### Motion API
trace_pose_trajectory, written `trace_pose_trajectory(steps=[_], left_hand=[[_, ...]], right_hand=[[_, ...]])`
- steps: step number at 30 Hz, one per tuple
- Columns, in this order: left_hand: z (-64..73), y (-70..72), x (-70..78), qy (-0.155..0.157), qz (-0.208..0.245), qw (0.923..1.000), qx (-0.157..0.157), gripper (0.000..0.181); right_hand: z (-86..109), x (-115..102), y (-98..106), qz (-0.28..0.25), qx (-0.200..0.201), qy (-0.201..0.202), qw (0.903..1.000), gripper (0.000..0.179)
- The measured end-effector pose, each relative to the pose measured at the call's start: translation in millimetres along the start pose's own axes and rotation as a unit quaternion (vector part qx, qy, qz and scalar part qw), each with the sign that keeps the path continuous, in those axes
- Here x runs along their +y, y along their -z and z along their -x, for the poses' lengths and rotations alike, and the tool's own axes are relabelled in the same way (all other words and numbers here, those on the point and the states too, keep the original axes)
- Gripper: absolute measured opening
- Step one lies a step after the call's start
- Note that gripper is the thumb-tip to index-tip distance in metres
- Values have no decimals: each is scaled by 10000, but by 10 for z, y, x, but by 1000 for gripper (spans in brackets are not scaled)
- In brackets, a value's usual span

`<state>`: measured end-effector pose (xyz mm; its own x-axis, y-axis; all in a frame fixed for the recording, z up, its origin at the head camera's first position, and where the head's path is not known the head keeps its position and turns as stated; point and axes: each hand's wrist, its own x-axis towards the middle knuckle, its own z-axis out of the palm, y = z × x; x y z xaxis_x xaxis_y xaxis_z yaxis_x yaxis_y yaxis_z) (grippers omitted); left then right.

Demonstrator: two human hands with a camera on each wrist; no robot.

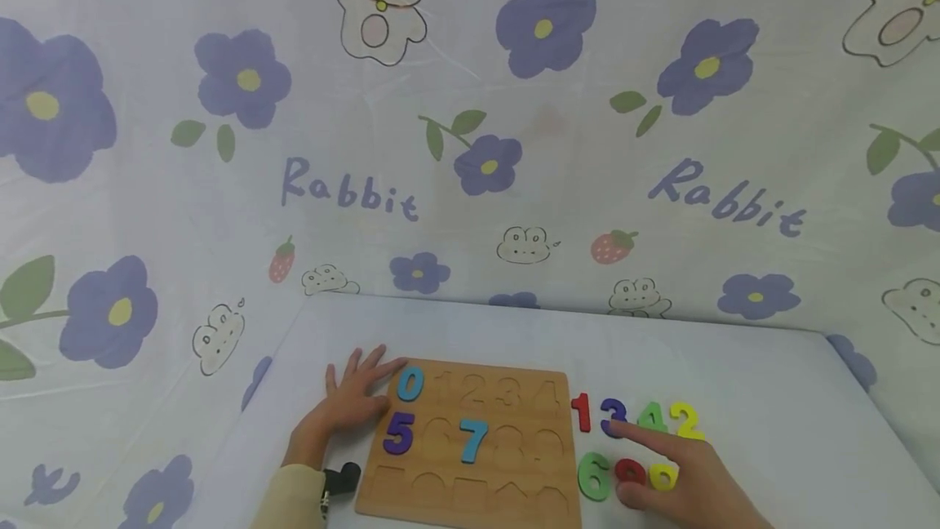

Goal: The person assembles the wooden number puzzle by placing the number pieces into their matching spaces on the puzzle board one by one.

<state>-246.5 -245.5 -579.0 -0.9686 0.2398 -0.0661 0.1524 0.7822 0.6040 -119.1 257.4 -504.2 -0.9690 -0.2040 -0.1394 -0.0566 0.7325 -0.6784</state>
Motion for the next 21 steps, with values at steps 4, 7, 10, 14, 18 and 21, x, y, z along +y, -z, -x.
trace_pose_trajectory(steps=[4, 7, 10, 14, 18, 21], left_hand=[[-25, -17, -39, 16, -76, 10000, 32, 72], [-31, -26, -58, -17, -91, 9999, 58, 72], [-24, -25, -60, -40, -120, 9999, 75, 72], [-15, -15, -51, -55, -98, 9999, 74, 73], [-35, -28, -58, -5, -86, 10000, 13, 72], [-51, -39, -68, 3, -68, 10000, 25, 72]], right_hand=[[50, 232, 101, 281, -133, -340, 9989, 77], [82, 361, 168, 377, -229, -522, 9977, 78], [111, 466, 209, 360, -289, -582, 9972, 79], [132, 573, 216, 358, -275, -518, 9976, 78], [121, 664, 184, 318, -290, -499, 9978, 75], [104, 723, 139, 210, -355, -616, 9972, 73]])
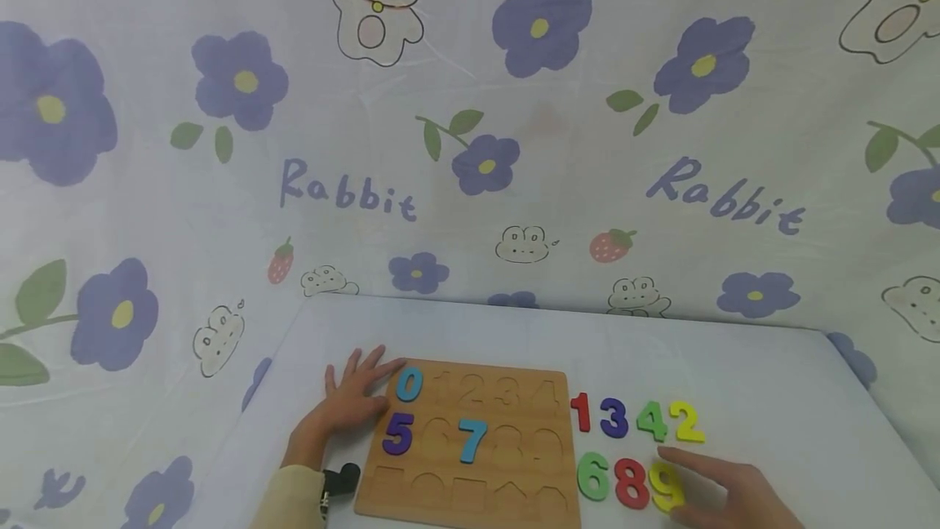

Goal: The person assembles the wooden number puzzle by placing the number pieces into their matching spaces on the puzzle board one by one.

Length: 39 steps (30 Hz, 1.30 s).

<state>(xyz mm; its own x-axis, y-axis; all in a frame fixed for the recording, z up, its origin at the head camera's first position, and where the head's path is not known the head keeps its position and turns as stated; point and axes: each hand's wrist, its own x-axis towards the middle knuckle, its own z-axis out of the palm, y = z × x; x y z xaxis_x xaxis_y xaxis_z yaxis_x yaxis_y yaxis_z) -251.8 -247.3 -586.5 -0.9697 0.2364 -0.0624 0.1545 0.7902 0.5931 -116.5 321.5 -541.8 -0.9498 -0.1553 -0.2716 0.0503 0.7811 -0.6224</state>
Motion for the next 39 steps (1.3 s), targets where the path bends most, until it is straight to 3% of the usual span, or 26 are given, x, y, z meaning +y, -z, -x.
trace_pose_trajectory(steps=[7, 14, 18, 21, 25, 31, 35, 39], left_hand=[[47, 12, 26, -154, 158, 9997, 132, 73], [71, 73, 82, -19, 135, 9999, -67, 74], [52, 29, 23, -199, 257, 9994, 74, 73], [60, 38, 50, -151, 259, 9995, 65, 72], [85, 78, 121, -32, 193, 9998, 7, 73], [101, 138, 172, 47, 82, 9999, -141, 73], [87, 114, 133, -13, 109, 9999, -76, 73], [69, 45, 49, -112, 146, 9998, 25, 74]], right_hand=[[-71, 65, -112, 1, -34, -238, 9997, 70], [-70, 127, -160, 179, 147, -28, 9997, 67], [-79, 142, -163, 327, 263, -140, 9990, 67], [-64, 99, -106, 329, 303, -318, 9985, 69], [-21, -49, 13, 341, 383, -311, 9982, 71], [44, -389, 114, 764, 819, 379, 9930, 67], [40, -632, 103, 799, 1013, 694, 9892, 66], [8, -840, 52, 507, 982, 766, 9909, 66]])
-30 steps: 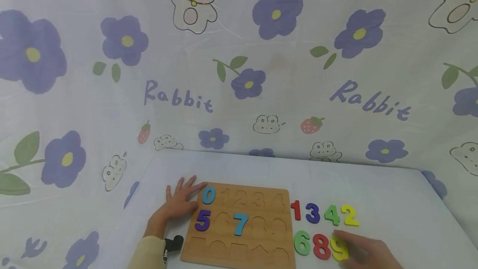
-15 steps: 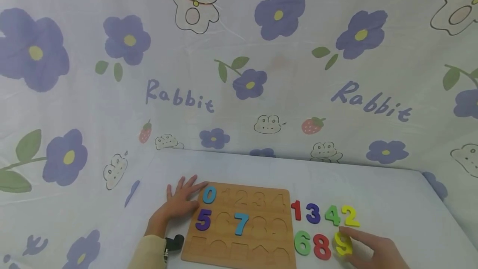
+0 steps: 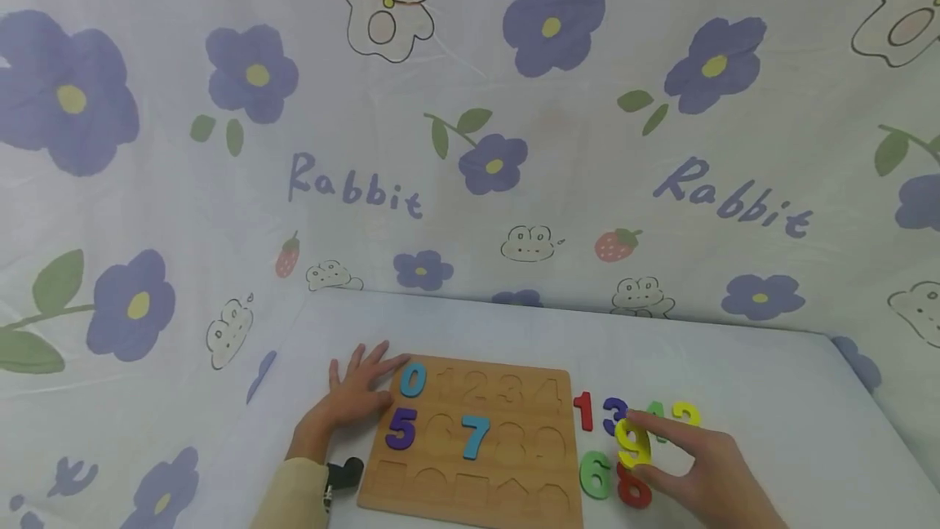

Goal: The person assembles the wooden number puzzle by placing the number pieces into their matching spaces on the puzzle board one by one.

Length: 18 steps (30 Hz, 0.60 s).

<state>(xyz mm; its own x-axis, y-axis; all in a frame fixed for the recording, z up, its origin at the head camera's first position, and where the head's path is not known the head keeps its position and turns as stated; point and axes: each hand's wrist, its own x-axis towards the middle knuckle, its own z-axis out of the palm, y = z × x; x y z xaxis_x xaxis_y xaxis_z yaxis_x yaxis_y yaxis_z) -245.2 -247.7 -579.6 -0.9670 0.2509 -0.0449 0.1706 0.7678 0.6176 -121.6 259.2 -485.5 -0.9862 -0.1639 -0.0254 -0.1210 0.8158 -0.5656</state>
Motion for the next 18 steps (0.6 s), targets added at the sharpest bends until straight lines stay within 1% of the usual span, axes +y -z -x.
trace_pose_trajectory(steps=[2, 4, 9, 12, 16, 18], left_hand=[[-16, -19, -26, 23, -36, 10000, -19, 74], [-18, -18, -19, 55, -65, 9999, -58, 74], [-7, 28, 48, 148, -98, 9997, -159, 74], [-7, 44, 70, 167, -96, 9997, -162, 73], [-28, 6, 16, 162, -135, 9997, -85, 74], [-42, -20, -24, 143, -156, 9998, -36, 74]], right_hand=[[-28, -83, -21, -174, -11, 41, 9998, 65], [-58, -157, -42, -309, 3, 122, 9994, 63], [-128, -310, -100, -376, 146, 534, 9978, 62], [-175, -383, -140, -406, 203, 676, 9967, 62], [-248, -453, -210, -415, 155, 642, 9970, 61], [-282, -468, -255, -354, 158, 706, 9968, 59]])
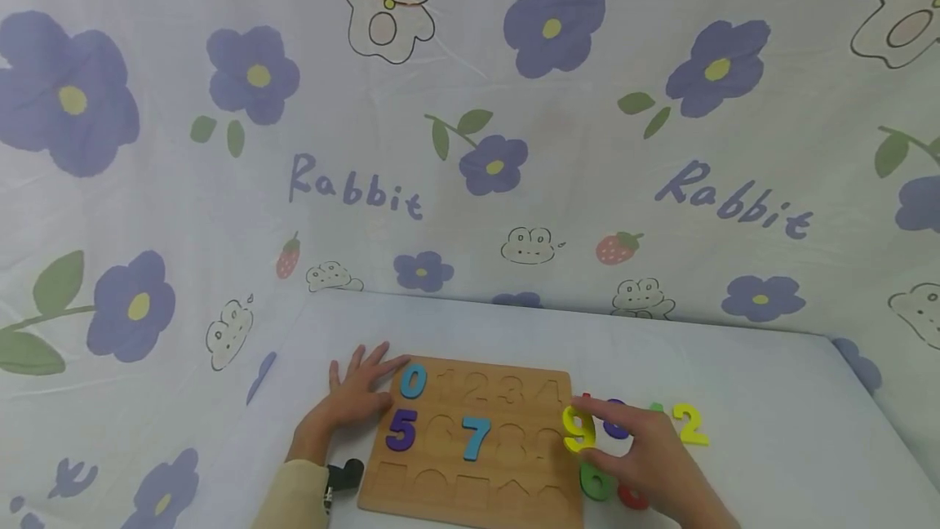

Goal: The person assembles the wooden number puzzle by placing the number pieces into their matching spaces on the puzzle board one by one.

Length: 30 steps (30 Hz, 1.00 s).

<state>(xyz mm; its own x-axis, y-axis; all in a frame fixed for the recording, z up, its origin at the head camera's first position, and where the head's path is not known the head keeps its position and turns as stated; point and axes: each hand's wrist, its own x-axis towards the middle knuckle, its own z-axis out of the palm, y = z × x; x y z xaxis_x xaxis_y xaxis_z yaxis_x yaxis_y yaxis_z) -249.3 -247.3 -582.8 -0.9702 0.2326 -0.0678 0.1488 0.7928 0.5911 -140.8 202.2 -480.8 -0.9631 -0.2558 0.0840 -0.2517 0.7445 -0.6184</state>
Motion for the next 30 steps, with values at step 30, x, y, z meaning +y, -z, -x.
trace_pose_trajectory(steps=[30], left_hand=[[22, 4, 6, -297, 217, 9992, 147, 73]], right_hand=[[-195, 212, -641, -166, -655, -71, 9977, 52]])
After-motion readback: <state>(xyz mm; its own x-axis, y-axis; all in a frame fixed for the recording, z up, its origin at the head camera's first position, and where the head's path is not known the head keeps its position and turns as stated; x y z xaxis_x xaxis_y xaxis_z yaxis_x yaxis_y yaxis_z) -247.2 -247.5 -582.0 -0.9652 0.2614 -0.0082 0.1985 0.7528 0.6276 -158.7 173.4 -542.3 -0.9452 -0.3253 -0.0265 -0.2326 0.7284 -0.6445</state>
